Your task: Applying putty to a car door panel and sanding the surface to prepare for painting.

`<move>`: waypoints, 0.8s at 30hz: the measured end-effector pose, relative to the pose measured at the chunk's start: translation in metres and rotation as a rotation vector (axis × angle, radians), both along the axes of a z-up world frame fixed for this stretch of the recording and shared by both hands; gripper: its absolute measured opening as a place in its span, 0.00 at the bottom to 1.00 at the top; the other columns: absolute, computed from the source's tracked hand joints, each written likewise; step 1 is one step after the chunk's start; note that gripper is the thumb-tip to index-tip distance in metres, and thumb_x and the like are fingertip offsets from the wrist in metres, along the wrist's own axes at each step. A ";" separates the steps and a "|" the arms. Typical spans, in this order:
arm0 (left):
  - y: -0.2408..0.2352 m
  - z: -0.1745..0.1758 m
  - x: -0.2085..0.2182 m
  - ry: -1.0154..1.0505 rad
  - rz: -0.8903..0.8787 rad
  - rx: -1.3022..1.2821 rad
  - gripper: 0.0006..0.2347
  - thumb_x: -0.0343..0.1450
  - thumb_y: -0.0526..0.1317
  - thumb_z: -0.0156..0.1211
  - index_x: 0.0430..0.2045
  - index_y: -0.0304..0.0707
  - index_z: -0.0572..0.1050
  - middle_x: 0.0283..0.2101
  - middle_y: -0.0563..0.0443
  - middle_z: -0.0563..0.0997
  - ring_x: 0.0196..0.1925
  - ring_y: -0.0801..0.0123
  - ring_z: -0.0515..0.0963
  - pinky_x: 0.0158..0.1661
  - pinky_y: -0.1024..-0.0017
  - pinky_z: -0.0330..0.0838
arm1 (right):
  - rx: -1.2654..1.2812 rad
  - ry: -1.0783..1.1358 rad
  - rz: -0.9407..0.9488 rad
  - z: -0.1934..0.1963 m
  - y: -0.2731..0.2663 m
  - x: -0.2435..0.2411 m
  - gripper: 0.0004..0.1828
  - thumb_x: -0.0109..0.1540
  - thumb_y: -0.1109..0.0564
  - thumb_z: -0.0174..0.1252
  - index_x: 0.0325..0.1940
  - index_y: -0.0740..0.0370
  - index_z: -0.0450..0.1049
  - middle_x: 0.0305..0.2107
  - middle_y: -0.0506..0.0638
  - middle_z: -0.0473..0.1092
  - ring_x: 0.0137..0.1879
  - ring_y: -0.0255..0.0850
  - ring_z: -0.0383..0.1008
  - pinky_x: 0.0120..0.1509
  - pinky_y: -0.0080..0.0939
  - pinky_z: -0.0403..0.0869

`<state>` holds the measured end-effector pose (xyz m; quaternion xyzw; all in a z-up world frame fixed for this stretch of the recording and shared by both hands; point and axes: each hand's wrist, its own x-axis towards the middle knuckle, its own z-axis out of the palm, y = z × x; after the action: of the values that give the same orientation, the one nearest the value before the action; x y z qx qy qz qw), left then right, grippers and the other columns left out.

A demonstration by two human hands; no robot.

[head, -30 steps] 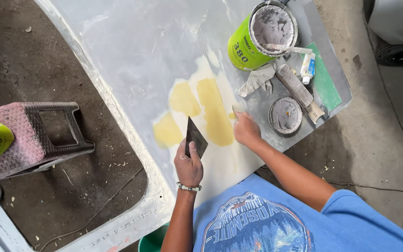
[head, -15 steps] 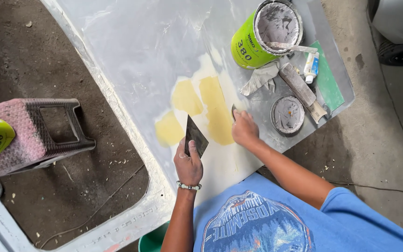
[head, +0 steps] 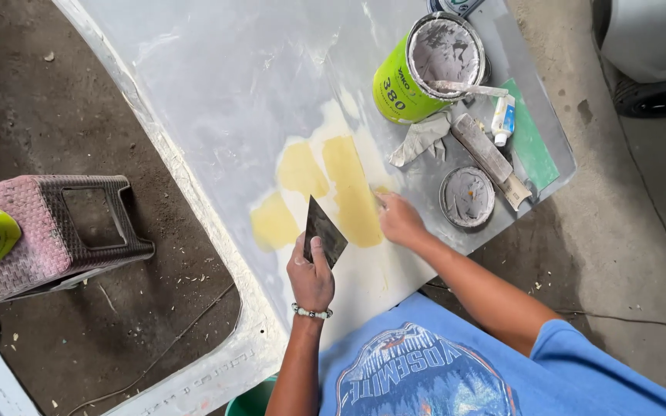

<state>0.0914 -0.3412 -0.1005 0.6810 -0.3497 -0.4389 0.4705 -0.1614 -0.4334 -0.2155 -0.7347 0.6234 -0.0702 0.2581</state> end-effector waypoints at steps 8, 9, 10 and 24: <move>0.004 0.007 0.002 0.035 0.024 0.024 0.13 0.78 0.41 0.50 0.46 0.28 0.76 0.27 0.43 0.80 0.27 0.63 0.77 0.32 0.66 0.72 | 0.155 0.089 -0.120 0.034 -0.010 0.006 0.24 0.60 0.62 0.49 0.60 0.62 0.75 0.45 0.66 0.75 0.52 0.60 0.76 0.56 0.56 0.73; 0.003 0.004 0.001 0.032 0.021 0.041 0.13 0.77 0.42 0.50 0.46 0.28 0.76 0.26 0.42 0.79 0.26 0.62 0.75 0.31 0.65 0.71 | -0.033 0.107 -0.013 0.010 -0.005 0.000 0.21 0.59 0.62 0.51 0.55 0.66 0.76 0.45 0.67 0.75 0.51 0.62 0.76 0.54 0.57 0.72; 0.006 0.003 -0.002 0.033 0.017 0.034 0.13 0.77 0.42 0.50 0.46 0.28 0.76 0.26 0.42 0.79 0.26 0.62 0.75 0.31 0.65 0.71 | -0.039 0.108 -0.017 0.043 -0.010 0.010 0.21 0.59 0.62 0.51 0.55 0.66 0.76 0.45 0.67 0.75 0.51 0.62 0.76 0.54 0.57 0.72; 0.017 -0.018 -0.008 0.248 0.151 -0.008 0.17 0.77 0.43 0.53 0.47 0.20 0.75 0.39 0.48 0.83 0.38 0.76 0.77 0.42 0.74 0.72 | 0.553 -0.602 -0.202 0.083 -0.009 0.004 0.21 0.67 0.58 0.57 0.63 0.70 0.78 0.32 0.49 0.70 0.39 0.37 0.63 0.45 0.39 0.65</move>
<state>0.0829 -0.3242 -0.1187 0.6441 -0.2384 -0.4816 0.5444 -0.1579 -0.4421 -0.1327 -0.5197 0.5845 -0.1370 0.6079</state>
